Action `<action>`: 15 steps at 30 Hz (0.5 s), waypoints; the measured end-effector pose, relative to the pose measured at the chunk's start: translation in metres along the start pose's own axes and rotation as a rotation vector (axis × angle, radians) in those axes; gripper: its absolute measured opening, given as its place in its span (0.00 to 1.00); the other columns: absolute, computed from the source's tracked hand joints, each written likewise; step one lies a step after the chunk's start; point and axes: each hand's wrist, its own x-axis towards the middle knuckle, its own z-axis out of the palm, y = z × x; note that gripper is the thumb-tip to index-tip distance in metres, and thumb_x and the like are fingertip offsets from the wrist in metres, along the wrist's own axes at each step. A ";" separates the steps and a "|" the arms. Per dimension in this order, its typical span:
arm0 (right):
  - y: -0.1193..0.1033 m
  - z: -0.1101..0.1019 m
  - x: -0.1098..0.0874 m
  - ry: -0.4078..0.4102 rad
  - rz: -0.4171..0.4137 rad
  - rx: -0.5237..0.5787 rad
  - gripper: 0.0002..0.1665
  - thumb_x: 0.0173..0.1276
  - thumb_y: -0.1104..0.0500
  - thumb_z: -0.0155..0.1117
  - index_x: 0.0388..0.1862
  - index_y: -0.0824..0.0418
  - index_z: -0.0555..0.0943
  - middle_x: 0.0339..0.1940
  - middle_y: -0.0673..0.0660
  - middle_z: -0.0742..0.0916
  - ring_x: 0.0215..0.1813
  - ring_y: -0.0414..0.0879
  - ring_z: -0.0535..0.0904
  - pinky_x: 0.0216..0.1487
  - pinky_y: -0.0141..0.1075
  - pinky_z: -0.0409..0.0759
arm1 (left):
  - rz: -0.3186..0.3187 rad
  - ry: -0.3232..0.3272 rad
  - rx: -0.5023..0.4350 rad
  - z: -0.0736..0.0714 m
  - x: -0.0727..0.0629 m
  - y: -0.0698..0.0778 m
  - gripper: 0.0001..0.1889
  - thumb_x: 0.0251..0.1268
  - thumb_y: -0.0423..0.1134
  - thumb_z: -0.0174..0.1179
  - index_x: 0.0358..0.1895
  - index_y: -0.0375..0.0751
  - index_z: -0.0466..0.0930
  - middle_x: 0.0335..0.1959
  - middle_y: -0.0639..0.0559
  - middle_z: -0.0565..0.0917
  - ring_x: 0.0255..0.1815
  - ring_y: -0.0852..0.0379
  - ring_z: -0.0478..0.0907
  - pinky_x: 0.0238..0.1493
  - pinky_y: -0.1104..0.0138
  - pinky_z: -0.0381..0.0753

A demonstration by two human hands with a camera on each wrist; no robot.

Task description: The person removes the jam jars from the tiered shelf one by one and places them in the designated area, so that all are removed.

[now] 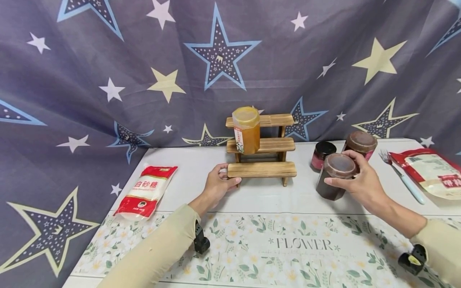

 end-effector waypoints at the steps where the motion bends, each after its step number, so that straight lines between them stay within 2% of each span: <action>1: 0.000 0.000 0.000 -0.003 -0.004 -0.008 0.46 0.53 0.61 0.78 0.67 0.61 0.62 0.55 0.54 0.74 0.47 0.30 0.71 0.40 0.16 0.74 | 0.002 0.001 0.001 0.000 0.000 0.000 0.33 0.57 0.24 0.66 0.66 0.36 0.63 0.45 0.35 0.78 0.38 0.52 0.81 0.50 0.56 0.86; 8: 0.002 -0.004 0.001 -0.042 -0.039 -0.064 0.50 0.54 0.62 0.77 0.70 0.65 0.57 0.60 0.66 0.71 0.49 0.29 0.67 0.40 0.14 0.71 | 0.013 0.004 0.007 -0.001 0.000 0.000 0.33 0.57 0.24 0.66 0.66 0.35 0.63 0.44 0.36 0.79 0.37 0.53 0.80 0.49 0.56 0.86; 10: 0.001 -0.006 0.000 -0.053 -0.050 -0.087 0.52 0.53 0.62 0.77 0.71 0.65 0.56 0.60 0.68 0.71 0.51 0.35 0.68 0.40 0.14 0.71 | 0.012 0.001 0.002 -0.001 0.001 -0.001 0.33 0.57 0.24 0.66 0.66 0.35 0.63 0.43 0.36 0.79 0.36 0.54 0.80 0.49 0.56 0.86; 13: 0.001 -0.008 0.002 -0.078 -0.067 -0.116 0.57 0.51 0.61 0.79 0.73 0.67 0.54 0.60 0.71 0.70 0.55 0.51 0.71 0.40 0.15 0.70 | 0.006 -0.003 -0.002 -0.001 0.001 -0.001 0.33 0.57 0.24 0.66 0.66 0.36 0.64 0.43 0.37 0.78 0.35 0.54 0.80 0.49 0.55 0.86; 15: -0.003 -0.010 0.003 -0.091 -0.079 -0.134 0.60 0.50 0.61 0.80 0.74 0.68 0.52 0.60 0.74 0.69 0.56 0.63 0.69 0.46 0.26 0.75 | 0.003 -0.005 -0.003 -0.001 0.001 -0.001 0.33 0.57 0.24 0.66 0.66 0.36 0.64 0.43 0.37 0.78 0.35 0.54 0.80 0.50 0.55 0.86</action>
